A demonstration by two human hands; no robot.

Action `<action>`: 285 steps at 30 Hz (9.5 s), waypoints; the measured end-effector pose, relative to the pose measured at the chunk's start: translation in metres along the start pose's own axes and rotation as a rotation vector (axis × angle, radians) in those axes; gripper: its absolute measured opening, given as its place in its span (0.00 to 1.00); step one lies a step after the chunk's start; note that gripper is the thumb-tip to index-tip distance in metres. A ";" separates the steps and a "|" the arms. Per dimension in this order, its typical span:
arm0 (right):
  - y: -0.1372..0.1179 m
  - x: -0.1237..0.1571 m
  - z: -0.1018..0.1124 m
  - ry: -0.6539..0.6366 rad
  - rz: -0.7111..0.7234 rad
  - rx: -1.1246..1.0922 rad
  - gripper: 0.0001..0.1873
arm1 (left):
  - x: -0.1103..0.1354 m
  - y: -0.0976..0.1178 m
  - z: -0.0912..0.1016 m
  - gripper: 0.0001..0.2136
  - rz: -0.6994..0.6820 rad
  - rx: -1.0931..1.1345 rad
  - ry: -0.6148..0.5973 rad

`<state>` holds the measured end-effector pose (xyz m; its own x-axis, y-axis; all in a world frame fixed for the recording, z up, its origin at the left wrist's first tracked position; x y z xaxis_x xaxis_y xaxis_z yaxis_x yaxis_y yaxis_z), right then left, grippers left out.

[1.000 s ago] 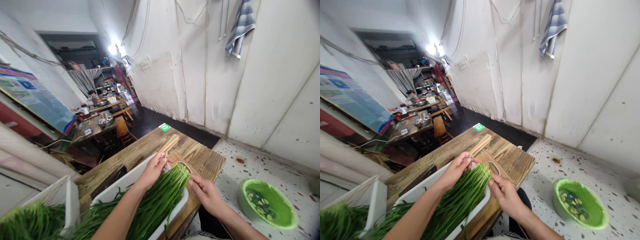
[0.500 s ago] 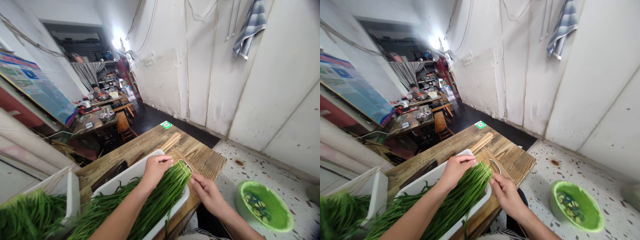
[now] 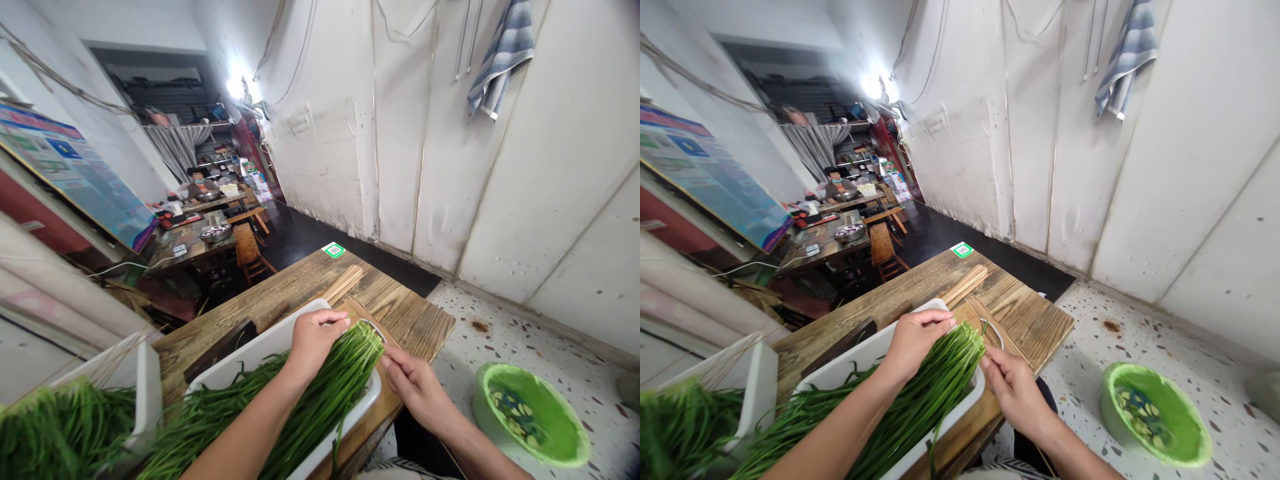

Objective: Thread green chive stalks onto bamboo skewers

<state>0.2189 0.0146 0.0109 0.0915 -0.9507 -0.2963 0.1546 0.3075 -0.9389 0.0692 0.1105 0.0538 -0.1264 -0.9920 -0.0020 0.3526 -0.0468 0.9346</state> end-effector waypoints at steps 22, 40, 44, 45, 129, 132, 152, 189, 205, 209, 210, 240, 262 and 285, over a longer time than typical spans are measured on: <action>0.004 0.002 -0.004 0.022 -0.031 -0.052 0.19 | 0.004 0.006 -0.001 0.04 -0.124 0.053 0.053; -0.006 0.001 -0.004 -0.077 0.004 -0.054 0.19 | 0.007 -0.003 -0.006 0.18 0.092 0.155 -0.407; -0.010 0.002 -0.003 -0.091 0.026 -0.046 0.19 | 0.004 -0.011 -0.007 0.17 0.159 0.215 -0.403; -0.012 0.002 -0.002 -0.089 0.028 -0.044 0.19 | 0.004 -0.013 -0.006 0.17 0.173 0.235 -0.405; -0.015 0.002 -0.005 -0.079 0.000 -0.041 0.17 | 0.013 -0.003 -0.001 0.11 0.137 0.453 -0.333; -0.014 0.003 -0.005 -0.086 0.000 -0.055 0.16 | 0.011 -0.005 0.002 0.12 0.127 0.429 -0.273; -0.013 0.002 -0.005 -0.077 -0.028 -0.053 0.18 | 0.014 -0.006 0.004 0.16 0.147 0.280 -0.145; -0.010 0.003 -0.004 -0.086 -0.025 -0.040 0.17 | 0.012 -0.008 -0.003 0.13 0.189 0.430 -0.207; -0.008 0.003 -0.005 -0.087 -0.019 -0.073 0.16 | 0.013 -0.011 -0.003 0.15 0.200 0.387 -0.200; -0.006 0.004 -0.006 -0.096 -0.028 -0.092 0.15 | 0.014 -0.011 -0.003 0.15 0.190 0.344 -0.195; -0.006 0.004 -0.006 -0.094 -0.030 -0.092 0.15 | 0.014 -0.011 -0.002 0.15 0.188 0.335 -0.183; -0.030 -0.002 0.005 -0.136 0.105 0.232 0.15 | 0.019 -0.003 -0.002 0.16 0.105 0.331 -0.434; -0.040 -0.016 0.001 -0.166 0.074 0.357 0.14 | 0.017 -0.004 0.011 0.19 0.083 0.250 -0.486; 0.004 0.008 0.009 -0.048 -0.146 -0.084 0.21 | -0.039 -0.058 0.011 0.10 -0.112 -0.302 -0.242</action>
<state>0.2293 0.0082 0.0066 0.1217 -0.9814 -0.1486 0.0876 0.1598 -0.9833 0.0429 0.1532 0.0033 -0.3815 -0.9242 0.0193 0.5764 -0.2215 0.7865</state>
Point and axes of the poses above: each hand's wrist, its own x-axis away from the middle knuckle, its own z-axis out of the back of the hand, y = z × x, the point moved 6 cm from there along -x, towards the middle knuckle, and after that the axes turned 5 degrees about z, right-handed, at the moved point
